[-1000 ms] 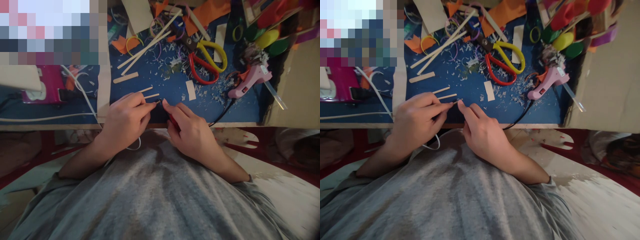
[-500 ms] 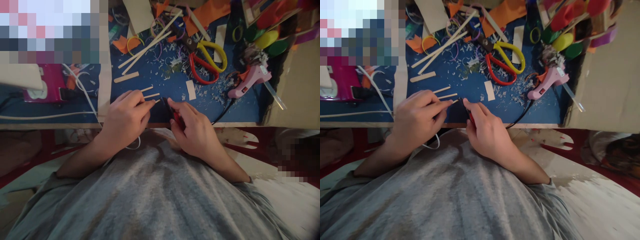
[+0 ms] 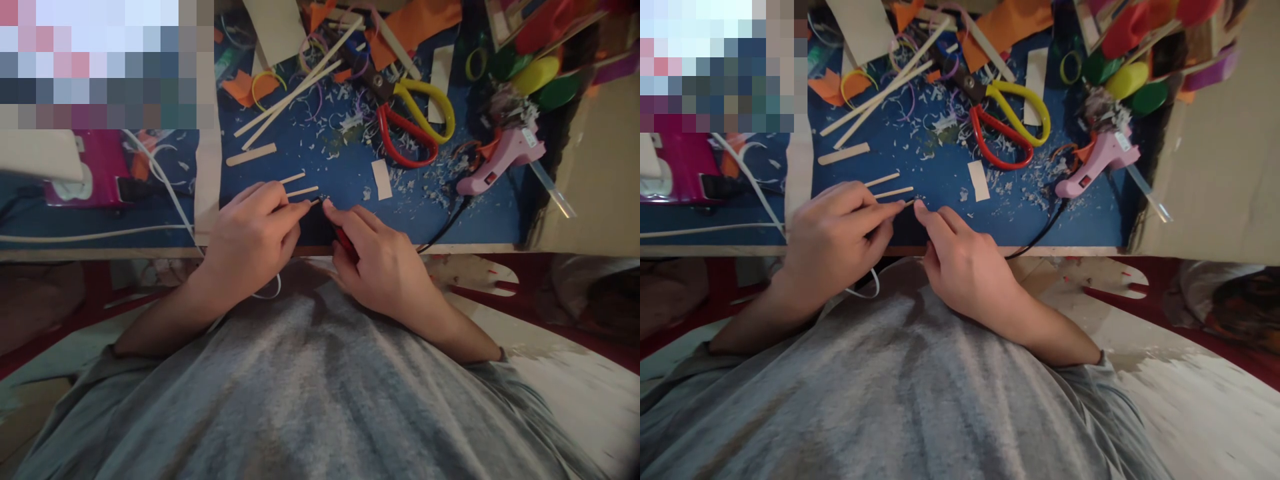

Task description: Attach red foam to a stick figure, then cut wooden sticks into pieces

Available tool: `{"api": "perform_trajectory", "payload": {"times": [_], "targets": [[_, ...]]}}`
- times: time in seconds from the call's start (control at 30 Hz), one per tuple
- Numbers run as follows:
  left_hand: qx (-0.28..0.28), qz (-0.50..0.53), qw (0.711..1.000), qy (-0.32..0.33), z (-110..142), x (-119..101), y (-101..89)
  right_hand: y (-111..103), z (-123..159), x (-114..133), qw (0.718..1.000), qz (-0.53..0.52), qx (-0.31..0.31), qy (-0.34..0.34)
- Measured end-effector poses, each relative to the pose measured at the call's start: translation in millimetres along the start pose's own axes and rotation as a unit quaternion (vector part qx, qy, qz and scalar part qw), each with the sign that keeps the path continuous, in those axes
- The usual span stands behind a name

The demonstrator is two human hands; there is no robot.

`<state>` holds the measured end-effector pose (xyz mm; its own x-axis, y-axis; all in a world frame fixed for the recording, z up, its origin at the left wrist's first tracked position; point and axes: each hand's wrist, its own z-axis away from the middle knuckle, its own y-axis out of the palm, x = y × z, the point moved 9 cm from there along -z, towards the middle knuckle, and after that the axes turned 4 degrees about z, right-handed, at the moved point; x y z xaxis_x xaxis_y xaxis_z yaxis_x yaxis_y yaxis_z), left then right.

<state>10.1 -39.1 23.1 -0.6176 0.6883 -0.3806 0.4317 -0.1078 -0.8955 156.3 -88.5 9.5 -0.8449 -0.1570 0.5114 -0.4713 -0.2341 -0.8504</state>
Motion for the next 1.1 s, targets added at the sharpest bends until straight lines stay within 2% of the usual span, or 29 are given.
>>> {"api": "perform_trajectory", "payload": {"times": [0.1, 0.23, 0.37, 0.53, 0.67, 0.83, 1.0, 1.1], "targets": [[-0.006, -0.004, 1.000, 0.014, 0, -1, -0.3, -4, 0, 1, 1.000, -0.003, -0.002, -0.003], [-0.017, -0.023, 0.999, 0.022, 0, -1, -2.7, -25, 1, -8, 0.998, -0.023, -0.056, -0.004], [-0.008, -0.015, 1.000, -0.023, 0, 9, -11.4, -45, -1, -24, 0.996, 0.008, -0.087, 0.010], [-0.035, 0.004, 0.997, -0.072, 0, 26, -32.0, -59, -10, -36, 0.993, 0.055, -0.100, 0.028], [-0.024, 0.025, 0.997, -0.075, -2, 35, -29.4, -59, -20, -45, 0.990, 0.070, -0.111, 0.044], [0.001, 0.037, 0.996, -0.077, -7, 39, -18.6, -55, -28, -55, 0.987, 0.090, -0.135, 0.020], [0.012, 0.067, 0.995, -0.072, -10, 39, -17.1, -69, -24, -43, 0.971, 0.135, -0.195, -0.006], [0.028, 0.083, 0.994, -0.068, -10, 37, -15.6, -54, -29, -19, 0.978, 0.114, -0.166, -0.059]]}}
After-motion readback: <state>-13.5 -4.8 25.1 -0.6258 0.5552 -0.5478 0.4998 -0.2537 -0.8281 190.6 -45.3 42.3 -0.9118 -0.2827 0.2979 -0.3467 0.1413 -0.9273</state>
